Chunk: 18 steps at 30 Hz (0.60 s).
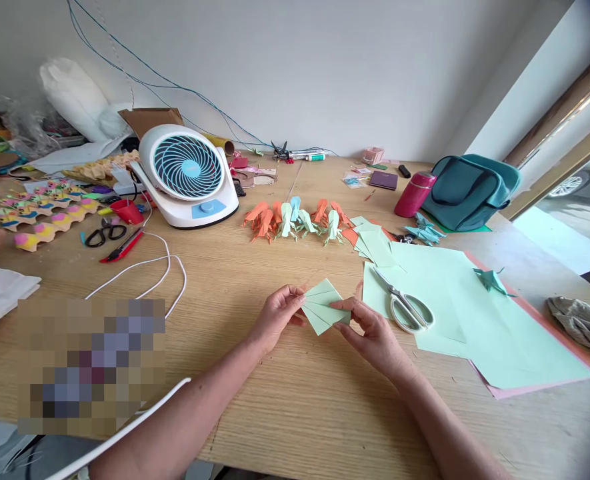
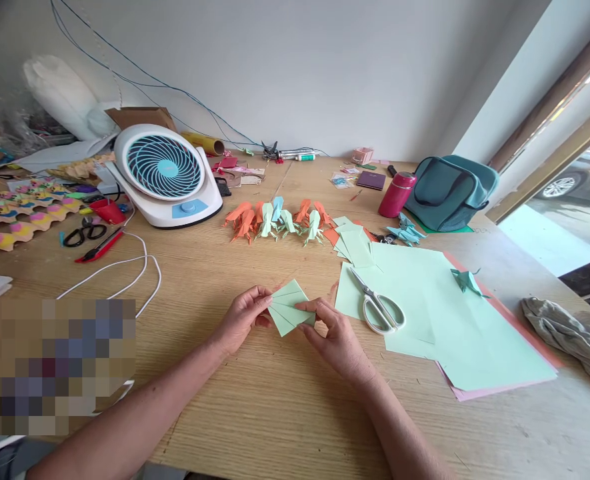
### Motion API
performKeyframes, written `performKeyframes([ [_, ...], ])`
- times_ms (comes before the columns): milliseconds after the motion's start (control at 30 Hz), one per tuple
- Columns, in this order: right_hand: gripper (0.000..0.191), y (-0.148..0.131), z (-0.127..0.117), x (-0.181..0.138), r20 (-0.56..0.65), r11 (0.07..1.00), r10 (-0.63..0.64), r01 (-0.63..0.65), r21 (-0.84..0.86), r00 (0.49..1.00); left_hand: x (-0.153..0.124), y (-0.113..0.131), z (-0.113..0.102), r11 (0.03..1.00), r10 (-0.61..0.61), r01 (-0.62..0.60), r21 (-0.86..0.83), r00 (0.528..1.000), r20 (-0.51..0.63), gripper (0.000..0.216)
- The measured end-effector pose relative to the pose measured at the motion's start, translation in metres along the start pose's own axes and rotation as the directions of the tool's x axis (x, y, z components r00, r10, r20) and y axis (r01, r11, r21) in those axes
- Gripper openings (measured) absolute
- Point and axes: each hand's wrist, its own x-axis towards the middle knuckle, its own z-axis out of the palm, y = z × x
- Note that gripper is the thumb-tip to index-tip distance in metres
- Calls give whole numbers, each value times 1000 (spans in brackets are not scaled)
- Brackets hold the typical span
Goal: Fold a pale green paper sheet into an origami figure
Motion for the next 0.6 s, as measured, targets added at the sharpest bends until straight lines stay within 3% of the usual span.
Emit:
performKeyframes([
  [167,27,4,-1,-1,-1,998,24,-24,52,1000,-2,3,2,983,164,-161,87,986,-32,53],
  [400,25,10,-2,-1,-29,988,66,-61,140,997,-8,4,5,910,377,-374,181,926,22,20],
  [600,24,8,-1,-3,-18,975,66,-60,212,998,-9,2,5,841,467,-474,263,880,90,20],
])
